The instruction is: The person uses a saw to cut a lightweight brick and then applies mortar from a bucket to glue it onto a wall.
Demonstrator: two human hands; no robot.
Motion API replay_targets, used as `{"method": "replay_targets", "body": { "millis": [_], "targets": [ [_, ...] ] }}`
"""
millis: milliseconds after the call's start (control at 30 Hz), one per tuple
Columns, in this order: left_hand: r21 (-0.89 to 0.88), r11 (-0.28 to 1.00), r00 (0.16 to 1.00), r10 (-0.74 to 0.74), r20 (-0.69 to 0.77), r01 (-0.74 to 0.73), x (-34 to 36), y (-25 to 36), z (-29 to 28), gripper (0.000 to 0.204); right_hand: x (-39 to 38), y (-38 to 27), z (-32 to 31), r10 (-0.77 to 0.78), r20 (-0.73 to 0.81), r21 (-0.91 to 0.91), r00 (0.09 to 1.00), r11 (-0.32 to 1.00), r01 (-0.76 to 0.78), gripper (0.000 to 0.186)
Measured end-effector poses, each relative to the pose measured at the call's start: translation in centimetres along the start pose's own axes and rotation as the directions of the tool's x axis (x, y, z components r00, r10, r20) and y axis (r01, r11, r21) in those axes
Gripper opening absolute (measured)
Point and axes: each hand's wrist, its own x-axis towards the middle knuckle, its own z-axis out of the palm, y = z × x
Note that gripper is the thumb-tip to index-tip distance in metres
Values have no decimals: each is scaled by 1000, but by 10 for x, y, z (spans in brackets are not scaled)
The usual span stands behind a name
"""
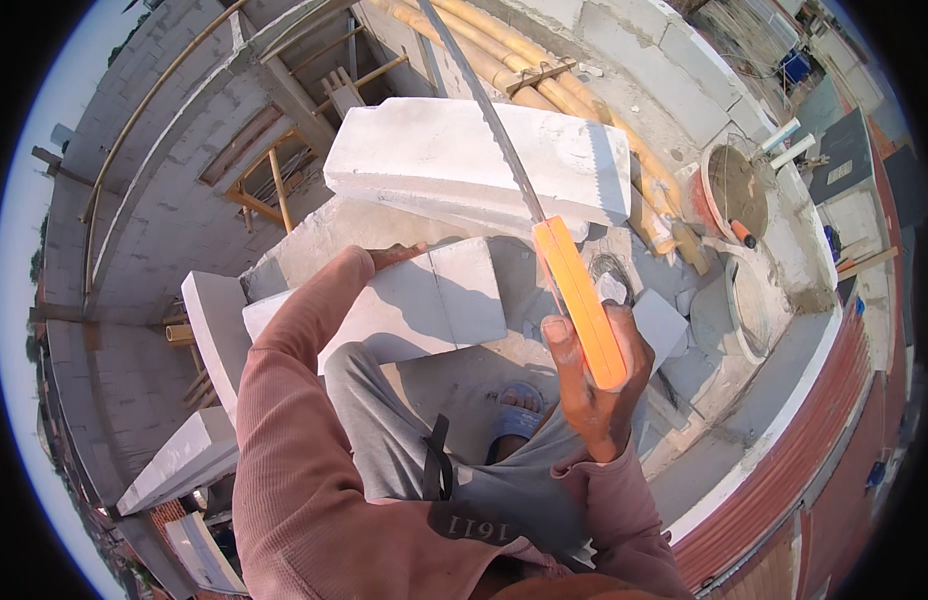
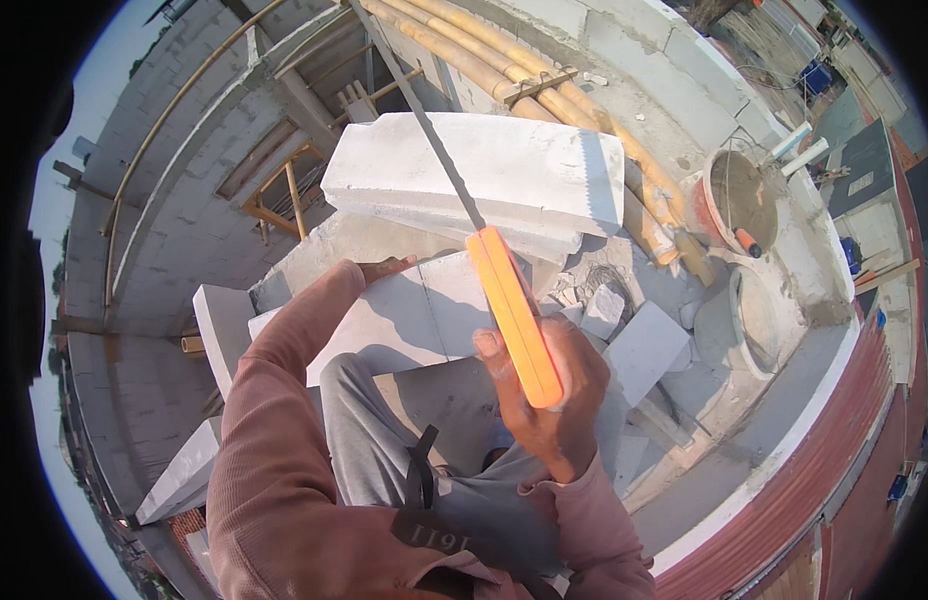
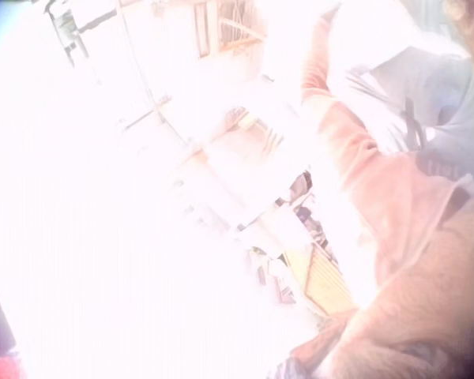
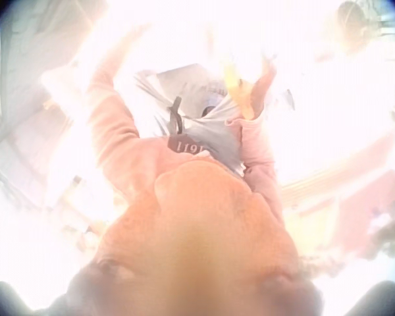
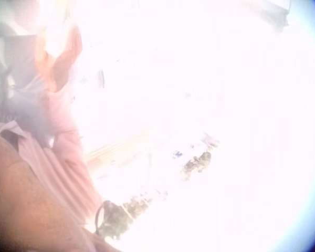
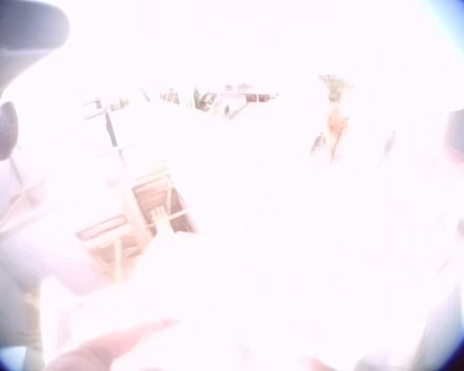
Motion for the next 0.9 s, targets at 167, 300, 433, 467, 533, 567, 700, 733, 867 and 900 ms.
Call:
{"method": "replay_targets", "body": {
  "millis": [167,300,433,467,533,567,700,733,867,900],
  "targets": [
    [154,955,966,259,-8,-255,-90,-3,-1,141,3,-5,-1,-38,-27,64,999,997,39,23],
    [219,955,961,234,-151,-198,-119,9,26,136,13,-10,10,-53,6,63,999,997,52,25],
    [226,974,911,76,-406,19,-147,12,31,132,11,-5,21,-76,8,136,997,988,74,29],
    [192,977,877,9,-481,95,-152,13,29,130,12,-4,23,-77,16,145,997,987,74,29],
    [160,978,853,-33,-521,136,-156,14,27,128,14,-5,24,-87,62,160,994,984,77,27],
    [142,977,837,-55,-545,156,-152,9,24,128,15,-5,26,-90,59,158,994,984,80,27],
    [149,980,827,-22,-562,128,-134,-14,34,126,15,-11,33,-26,215,173,976,985,-12,27],
    [164,982,837,9,-548,97,-131,-17,38,126,13,-14,37,36,263,225,964,969,-98,27],
    [137,990,796,108,-596,-32,-128,-5,54,125,-15,-12,54,254,418,179,872,918,-353,28],
    [101,993,778,108,-619,-58,-123,-6,56,124,-25,-5,59,299,434,160,850,903,-400,30]
  ]
}}
